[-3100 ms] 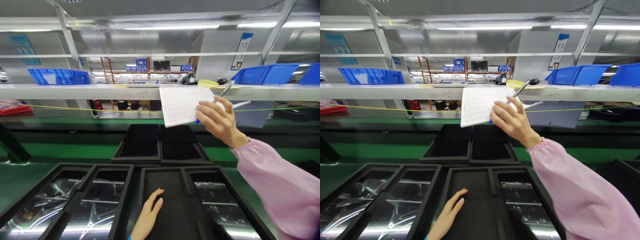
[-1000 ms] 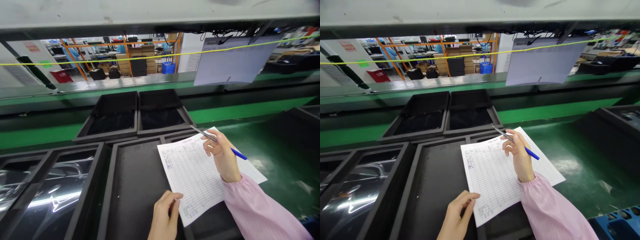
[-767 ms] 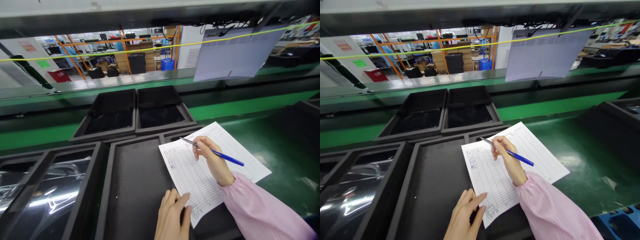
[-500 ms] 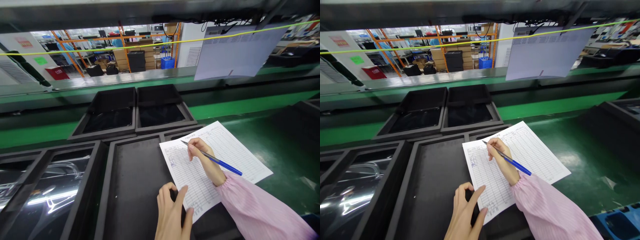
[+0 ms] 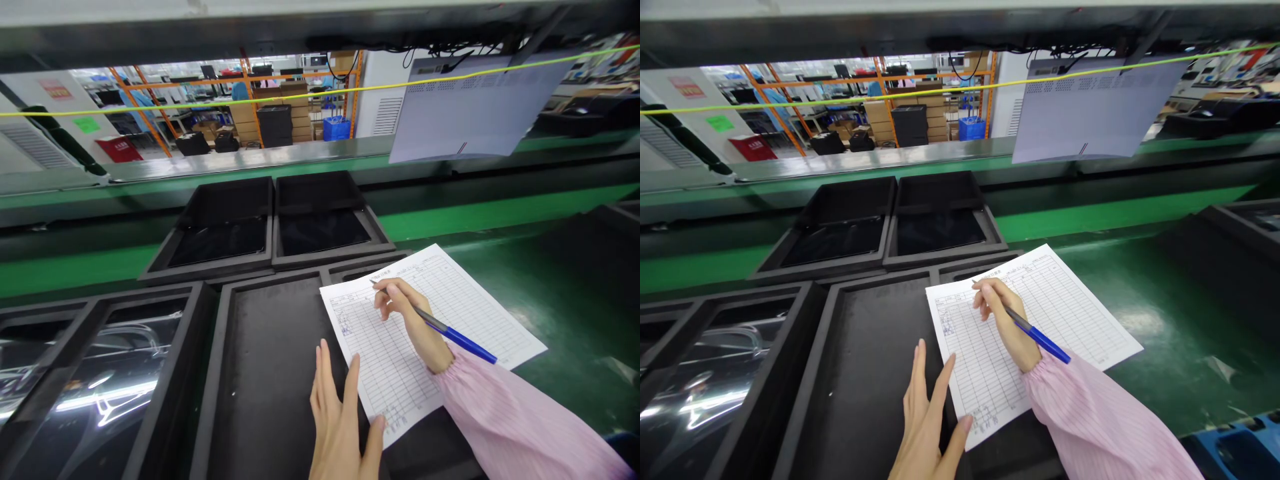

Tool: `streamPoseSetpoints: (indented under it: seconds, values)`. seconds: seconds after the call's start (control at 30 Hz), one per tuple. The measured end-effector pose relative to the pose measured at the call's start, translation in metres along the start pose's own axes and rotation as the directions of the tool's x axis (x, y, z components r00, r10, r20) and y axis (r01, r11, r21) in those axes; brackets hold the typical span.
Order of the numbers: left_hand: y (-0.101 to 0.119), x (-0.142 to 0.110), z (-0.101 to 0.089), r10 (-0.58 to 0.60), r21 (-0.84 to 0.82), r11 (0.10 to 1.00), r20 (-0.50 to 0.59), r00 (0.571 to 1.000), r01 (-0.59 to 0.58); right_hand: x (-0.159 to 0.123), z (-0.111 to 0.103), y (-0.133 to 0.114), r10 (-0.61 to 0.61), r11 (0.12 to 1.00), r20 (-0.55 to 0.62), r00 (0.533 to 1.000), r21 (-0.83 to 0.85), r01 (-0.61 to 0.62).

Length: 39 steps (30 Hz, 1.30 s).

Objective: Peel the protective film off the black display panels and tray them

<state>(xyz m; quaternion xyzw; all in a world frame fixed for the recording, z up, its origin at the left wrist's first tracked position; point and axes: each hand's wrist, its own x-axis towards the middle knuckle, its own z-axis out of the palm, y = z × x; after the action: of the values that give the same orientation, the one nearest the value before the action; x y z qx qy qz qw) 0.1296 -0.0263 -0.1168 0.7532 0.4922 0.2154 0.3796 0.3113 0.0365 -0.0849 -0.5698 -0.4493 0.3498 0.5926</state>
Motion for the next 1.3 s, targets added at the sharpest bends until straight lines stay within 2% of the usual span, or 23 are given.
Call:
streamPoseSetpoints:
  seconds: [0.07, 0.37, 0.67, 0.8, 0.93, 1.07, 1.13, 1.23, 1.3]
  values:
    - [0.0, 0.0, 0.0, -0.009, -0.007, 1.0, -0.007, 1.0, 0.008, 0.0, -0.001, 0.0, -0.001, 1.0, 0.014, 1.0, -0.024, 0.002]
    - [0.003, 0.001, -0.003, -0.028, -0.061, 0.998, 0.088, 0.996, 0.034, -0.001, -0.002, 0.003, 0.02, 0.999, 0.065, 0.998, -0.038, -0.018]
    - [0.005, 0.003, -0.007, -0.006, -0.137, 0.99, 0.135, 0.991, 0.025, -0.001, 0.0, -0.002, 0.025, 0.999, 0.061, 0.998, -0.046, -0.022]
    - [0.004, 0.004, -0.007, 0.04, -0.098, 0.995, 0.151, 0.988, -0.025, 0.0, 0.001, -0.003, 0.029, 0.999, 0.043, 0.999, -0.029, -0.028]
    - [0.001, 0.006, -0.006, 0.119, -0.077, 0.992, 0.228, 0.966, -0.104, 0.001, 0.001, -0.003, 0.044, 0.999, 0.039, 0.998, -0.011, -0.043]
    - [0.001, 0.007, -0.007, 0.141, -0.027, 0.99, 0.239, 0.961, -0.138, 0.001, -0.002, -0.003, 0.067, 0.997, 0.024, 0.997, -0.03, -0.066]
    - [0.002, 0.008, -0.01, 0.213, -0.025, 0.976, 0.295, 0.932, -0.215, 0.001, -0.005, -0.004, 0.085, 0.996, -0.002, 0.996, -0.04, -0.085]
    - [0.005, 0.01, -0.015, 0.357, -0.066, 0.929, 0.428, 0.831, -0.365, 0.002, -0.009, -0.004, 0.114, 0.992, -0.021, 0.993, -0.046, -0.115]
    - [0.004, 0.011, -0.015, 0.399, -0.077, 0.908, 0.468, 0.789, -0.413, 0.003, -0.011, -0.002, 0.132, 0.989, 0.0, 0.991, -0.063, -0.132]
